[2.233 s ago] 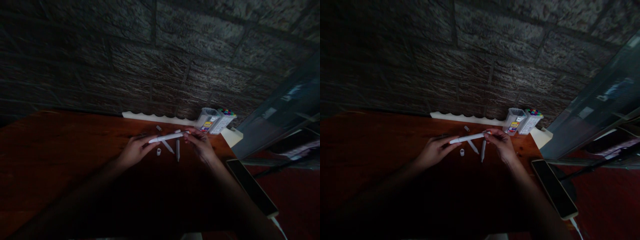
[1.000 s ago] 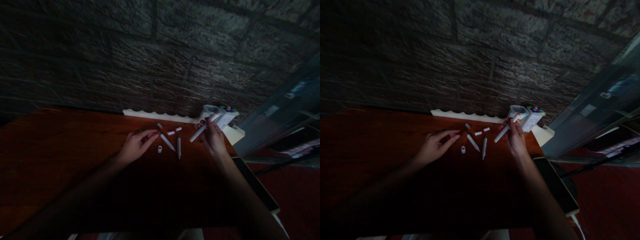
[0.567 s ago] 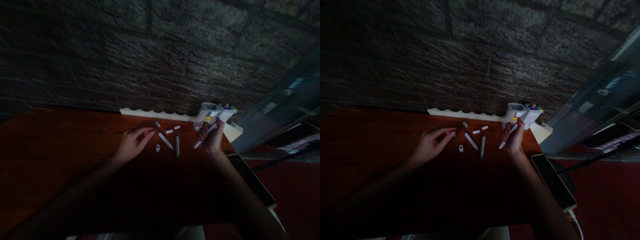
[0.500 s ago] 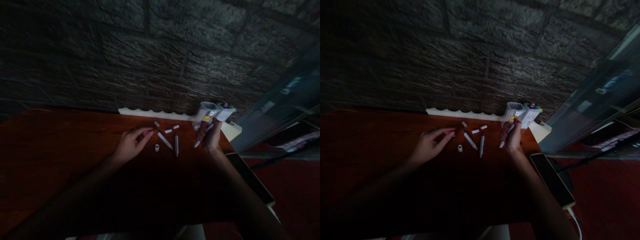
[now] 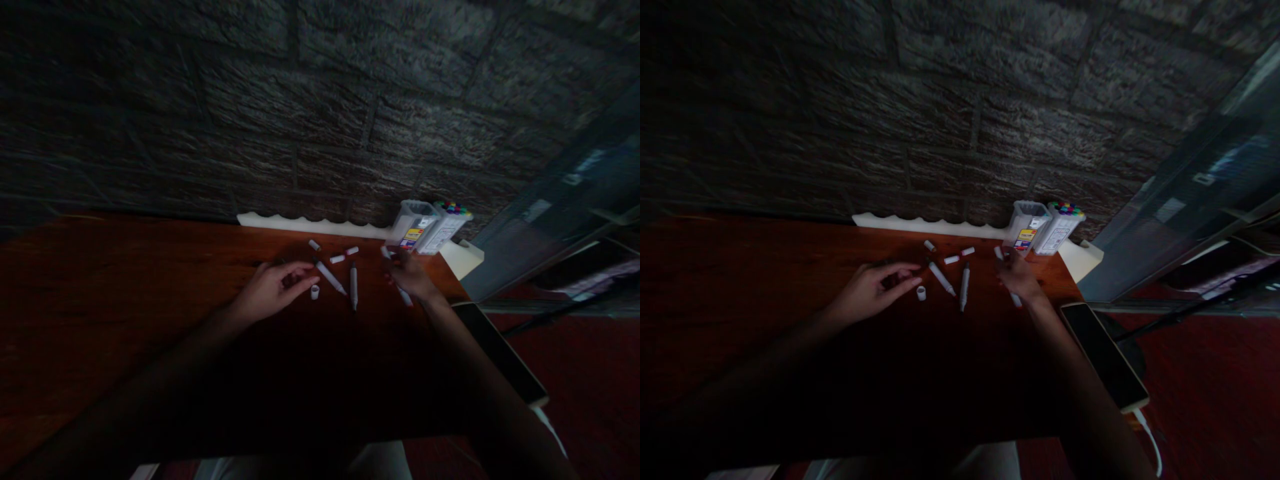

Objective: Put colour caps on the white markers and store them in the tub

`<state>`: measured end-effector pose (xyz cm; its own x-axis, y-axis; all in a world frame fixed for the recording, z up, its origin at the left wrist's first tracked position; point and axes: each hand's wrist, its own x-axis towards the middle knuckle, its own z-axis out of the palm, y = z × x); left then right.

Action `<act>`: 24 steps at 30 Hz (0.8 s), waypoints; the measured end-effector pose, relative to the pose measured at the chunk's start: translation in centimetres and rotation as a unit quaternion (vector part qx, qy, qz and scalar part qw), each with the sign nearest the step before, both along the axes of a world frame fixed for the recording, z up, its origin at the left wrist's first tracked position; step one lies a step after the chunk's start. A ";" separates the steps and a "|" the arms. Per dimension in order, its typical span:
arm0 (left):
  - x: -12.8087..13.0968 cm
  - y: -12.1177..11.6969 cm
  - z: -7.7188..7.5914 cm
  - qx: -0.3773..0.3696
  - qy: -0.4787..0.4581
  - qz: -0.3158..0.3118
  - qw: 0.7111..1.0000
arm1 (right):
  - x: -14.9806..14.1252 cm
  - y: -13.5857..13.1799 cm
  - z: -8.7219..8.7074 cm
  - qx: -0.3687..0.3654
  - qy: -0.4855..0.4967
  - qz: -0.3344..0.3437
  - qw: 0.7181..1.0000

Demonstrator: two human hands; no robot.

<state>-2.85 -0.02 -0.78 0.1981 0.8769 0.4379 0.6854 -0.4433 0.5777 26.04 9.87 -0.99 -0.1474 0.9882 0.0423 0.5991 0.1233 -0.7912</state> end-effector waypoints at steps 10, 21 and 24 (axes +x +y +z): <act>-0.5 0.4 -0.2 -0.037 0.037 -0.004 0.999 | -1.7 -2.1 0.9 0.137 -0.290 0.004 0.947; 0.3 0.5 -0.8 -0.077 0.020 -0.085 0.993 | -4.5 -4.3 1.2 0.021 -0.205 0.079 0.975; 0.5 0.4 -0.7 -0.089 -0.019 -0.088 0.992 | -4.1 -4.0 2.0 0.006 0.042 0.115 0.992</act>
<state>-2.33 0.34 -1.51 0.3419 0.8943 0.2888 0.5829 -0.4428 0.6812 21.94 5.89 1.01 -0.3647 0.9281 0.0748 0.4858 0.2582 -0.8350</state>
